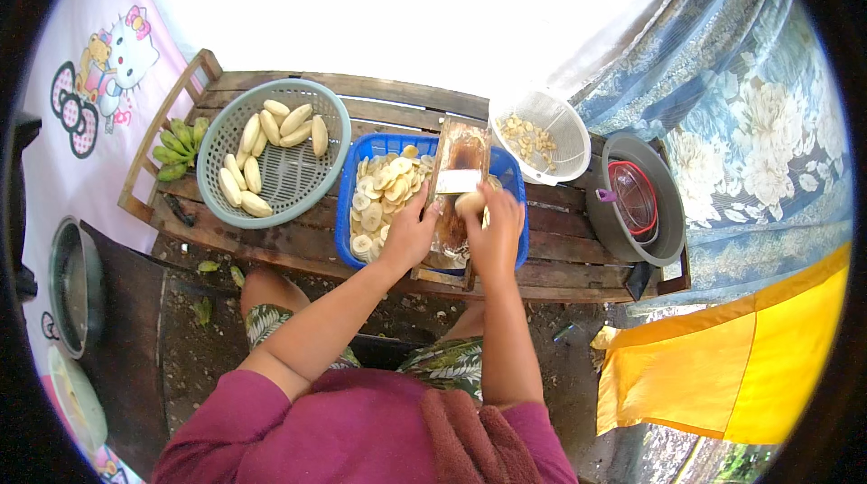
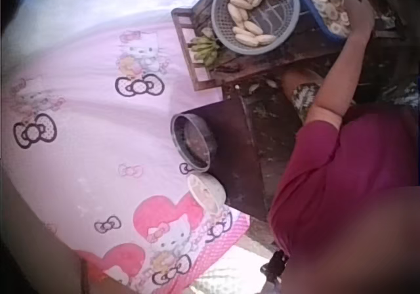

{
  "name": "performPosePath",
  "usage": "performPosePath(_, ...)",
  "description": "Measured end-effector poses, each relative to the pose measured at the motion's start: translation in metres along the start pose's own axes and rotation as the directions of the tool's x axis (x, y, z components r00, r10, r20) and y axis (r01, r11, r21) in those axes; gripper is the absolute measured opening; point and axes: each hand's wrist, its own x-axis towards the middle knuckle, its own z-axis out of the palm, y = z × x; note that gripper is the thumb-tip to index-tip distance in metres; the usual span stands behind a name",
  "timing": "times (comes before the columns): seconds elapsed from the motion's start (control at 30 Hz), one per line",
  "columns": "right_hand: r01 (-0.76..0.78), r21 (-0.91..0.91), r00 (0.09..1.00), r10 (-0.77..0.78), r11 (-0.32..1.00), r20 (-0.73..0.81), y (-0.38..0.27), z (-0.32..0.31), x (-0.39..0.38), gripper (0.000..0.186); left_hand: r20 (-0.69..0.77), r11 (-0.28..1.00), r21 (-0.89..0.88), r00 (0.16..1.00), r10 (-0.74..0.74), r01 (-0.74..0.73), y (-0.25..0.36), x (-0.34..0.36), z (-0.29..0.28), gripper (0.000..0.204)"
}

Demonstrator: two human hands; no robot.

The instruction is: The person sits at a low wooden table and repeatedly slices peeled bananas using a manual slicer, collecting the slices in a blue basket. They pick up bananas from a green basket, slice them, and place the slices into the basket, continuing the process throughout the clip.

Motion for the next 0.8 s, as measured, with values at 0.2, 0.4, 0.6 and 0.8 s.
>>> performPosePath(0.2,0.040,-0.050,0.999,-0.041,0.998,-0.024,-0.003,0.008,0.002,0.043,0.017,1.000,0.016,1.000,0.001,-0.001,-0.005,0.002,0.003,0.055)
performPosePath(0.4,-0.014,-0.090,0.996,0.006,0.996,-0.090,0.010,0.039,0.073,0.042,-0.003,0.998,0.055,1.000,0.006,-0.006,0.002,0.000,-0.001,0.056)
performPosePath(0.6,0.007,-0.100,1.000,-0.007,0.995,0.003,-0.025,-0.010,-0.033,0.044,-0.021,0.999,0.011,0.999,0.034,-0.034,-0.010,0.003,0.005,0.055)
performPosePath(0.8,0.010,-0.091,0.998,-0.015,0.996,-0.057,-0.001,0.027,0.047,0.038,-0.013,0.998,0.056,0.999,0.033,-0.033,-0.004,0.000,0.002,0.057)
